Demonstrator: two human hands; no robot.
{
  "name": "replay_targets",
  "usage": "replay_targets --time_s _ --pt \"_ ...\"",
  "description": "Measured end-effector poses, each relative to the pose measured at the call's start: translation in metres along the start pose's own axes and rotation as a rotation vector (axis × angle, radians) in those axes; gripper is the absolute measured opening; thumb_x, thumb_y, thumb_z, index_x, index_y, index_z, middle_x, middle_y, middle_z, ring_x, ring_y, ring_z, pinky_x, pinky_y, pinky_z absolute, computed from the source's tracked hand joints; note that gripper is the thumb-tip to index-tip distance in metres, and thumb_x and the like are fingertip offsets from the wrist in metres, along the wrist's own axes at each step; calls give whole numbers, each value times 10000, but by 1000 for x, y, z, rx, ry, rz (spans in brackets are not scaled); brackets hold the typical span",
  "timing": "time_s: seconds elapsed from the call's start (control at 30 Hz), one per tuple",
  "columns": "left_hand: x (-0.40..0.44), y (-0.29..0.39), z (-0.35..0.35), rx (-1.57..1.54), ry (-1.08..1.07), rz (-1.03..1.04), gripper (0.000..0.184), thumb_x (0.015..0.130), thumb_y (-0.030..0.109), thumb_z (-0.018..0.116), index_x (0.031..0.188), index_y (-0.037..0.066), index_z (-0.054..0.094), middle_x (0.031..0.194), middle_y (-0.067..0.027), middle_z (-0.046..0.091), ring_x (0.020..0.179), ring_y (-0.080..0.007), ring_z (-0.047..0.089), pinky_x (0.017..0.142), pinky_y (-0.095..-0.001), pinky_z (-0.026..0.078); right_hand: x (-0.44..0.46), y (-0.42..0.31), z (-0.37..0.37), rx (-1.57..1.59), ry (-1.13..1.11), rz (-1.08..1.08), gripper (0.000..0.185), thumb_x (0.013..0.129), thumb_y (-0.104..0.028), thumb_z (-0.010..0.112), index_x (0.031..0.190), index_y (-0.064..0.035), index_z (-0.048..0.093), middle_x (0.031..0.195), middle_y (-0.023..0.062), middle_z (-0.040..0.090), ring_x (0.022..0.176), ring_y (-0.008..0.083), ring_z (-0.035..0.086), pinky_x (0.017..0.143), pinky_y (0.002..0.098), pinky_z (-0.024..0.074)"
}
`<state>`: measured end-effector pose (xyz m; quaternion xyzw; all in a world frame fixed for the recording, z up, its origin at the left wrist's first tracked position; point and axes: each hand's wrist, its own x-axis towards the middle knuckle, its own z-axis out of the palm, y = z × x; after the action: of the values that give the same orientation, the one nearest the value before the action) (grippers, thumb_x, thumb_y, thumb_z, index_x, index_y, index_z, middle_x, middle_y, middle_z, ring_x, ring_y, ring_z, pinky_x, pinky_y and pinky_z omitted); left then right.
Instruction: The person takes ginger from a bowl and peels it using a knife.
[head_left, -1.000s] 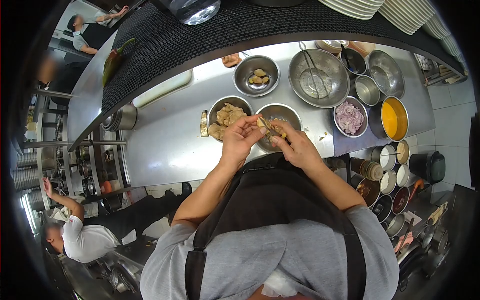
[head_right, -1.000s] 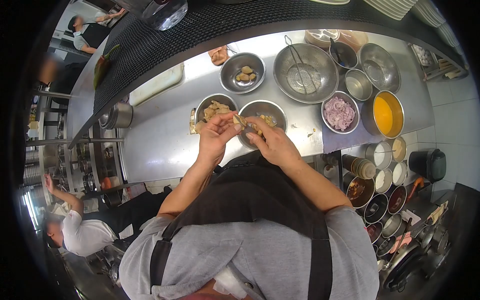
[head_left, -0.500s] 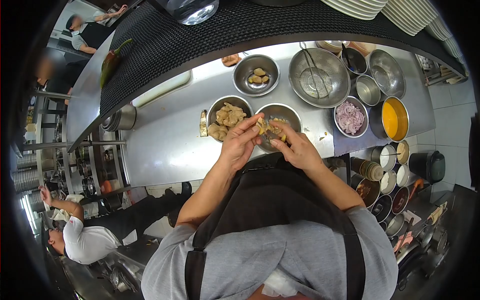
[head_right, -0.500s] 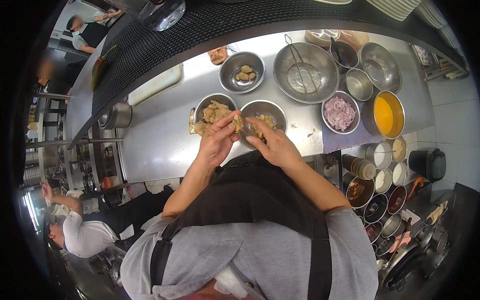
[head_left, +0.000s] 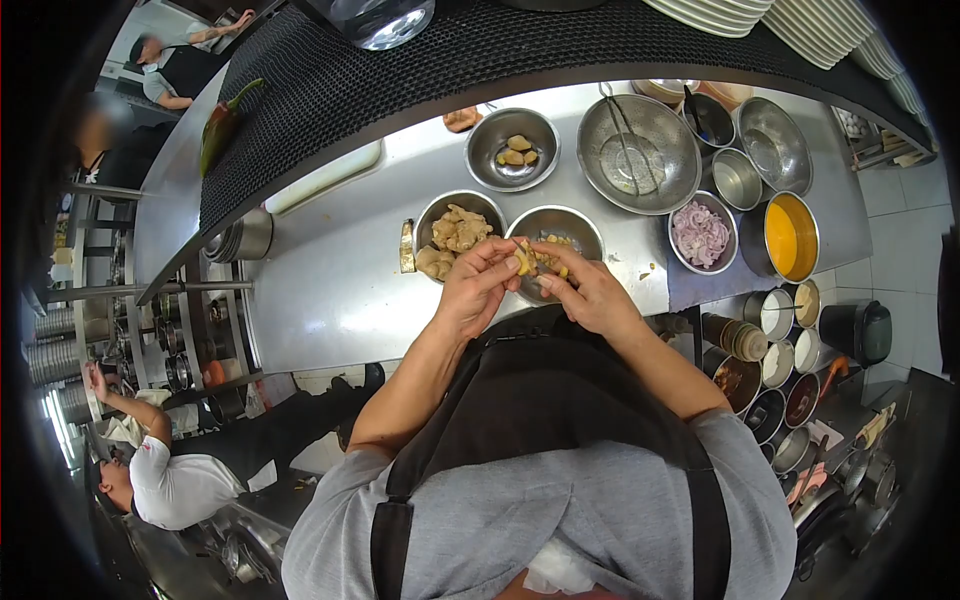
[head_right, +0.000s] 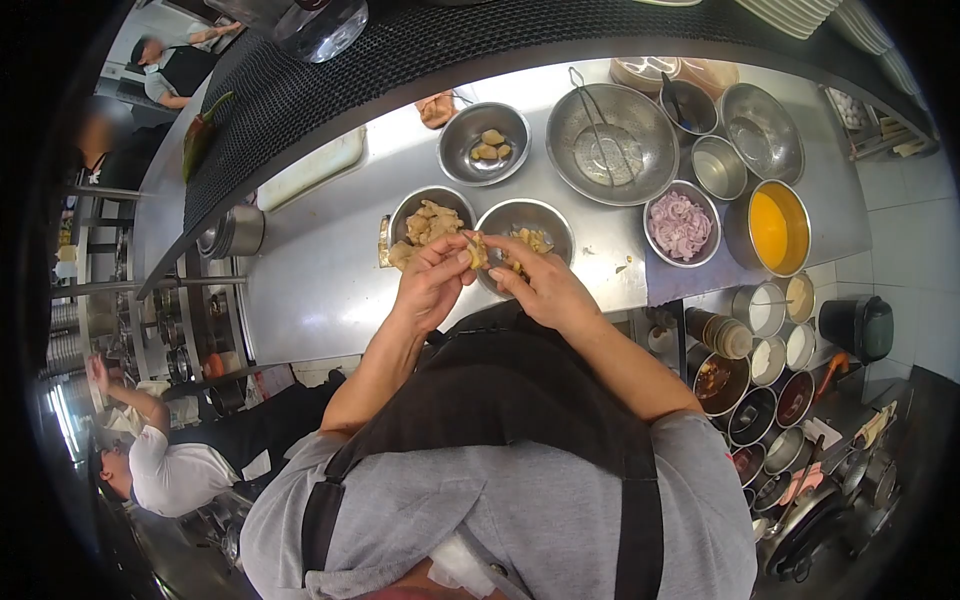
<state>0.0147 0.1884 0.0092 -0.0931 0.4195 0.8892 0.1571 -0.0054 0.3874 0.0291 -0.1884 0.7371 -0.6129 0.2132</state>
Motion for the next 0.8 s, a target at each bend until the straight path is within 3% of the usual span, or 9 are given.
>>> replay_targets --time_s 0.13,0.23,0.3,0.4,0.53,0.6,0.8 --pt "-3 -7 0 -11 -3 -15 203 893 2 577 1095 4 599 1061 -72 608 827 -106 543 679 -240 434 2 5 0 -29 32 -27 322 932 -189 540 1243 -109 512 757 89 649 498 148 584 507 301 472" --pt "-4 -6 2 14 17 -38 236 884 -7 583 1120 1 595 1047 -72 612 833 -109 545 682 -245 434 0 12 -2 102 -39 101 297 947 -187 524 1228 -91 502 777 89 643 419 110 524 405 250 410" --pt "-2 -3 -3 77 -19 -57 253 889 1 569 1142 -5 592 1021 -74 617 824 -116 546 684 -250 433 0 15 -2 428 -61 256 310 966 -202 496 1249 -77 473 797 92 635 441 113 543 379 223 398" --pt "-2 4 -9 19 -62 -37 267 913 37 537 1173 -11 573 1037 -94 625 865 -144 577 704 -254 441 -3 16 -8 624 54 193 365 983 -193 466 1311 -50 397 797 103 622 425 101 519 348 206 387" --pt "3 14 -4 6 76 -30 314 930 115 520 1215 -16 535 1097 -141 631 993 -204 619 735 -258 442 -6 25 -13 415 78 208 406 987 -194 451 1362 -60 374 823 104 635 443 97 540 367 209 410" --pt "5 17 -1 -2 114 -34 307 933 115 522 1210 -17 537 1102 -139 627 996 -211 619 754 -262 453 -8 27 -10 188 87 243 452 970 -201 467 1411 -141 387 869 100 663 456 113 554 428 233 456" --pt "6 13 1 30 155 1 299 927 90 541 1206 -16 531 1105 -129 611 1036 -243 611 835 -279 487 -10 26 -4 62 30 217 471 951 -197 487 1414 -167 401 861 101 682 459 115 556 517 271 495"
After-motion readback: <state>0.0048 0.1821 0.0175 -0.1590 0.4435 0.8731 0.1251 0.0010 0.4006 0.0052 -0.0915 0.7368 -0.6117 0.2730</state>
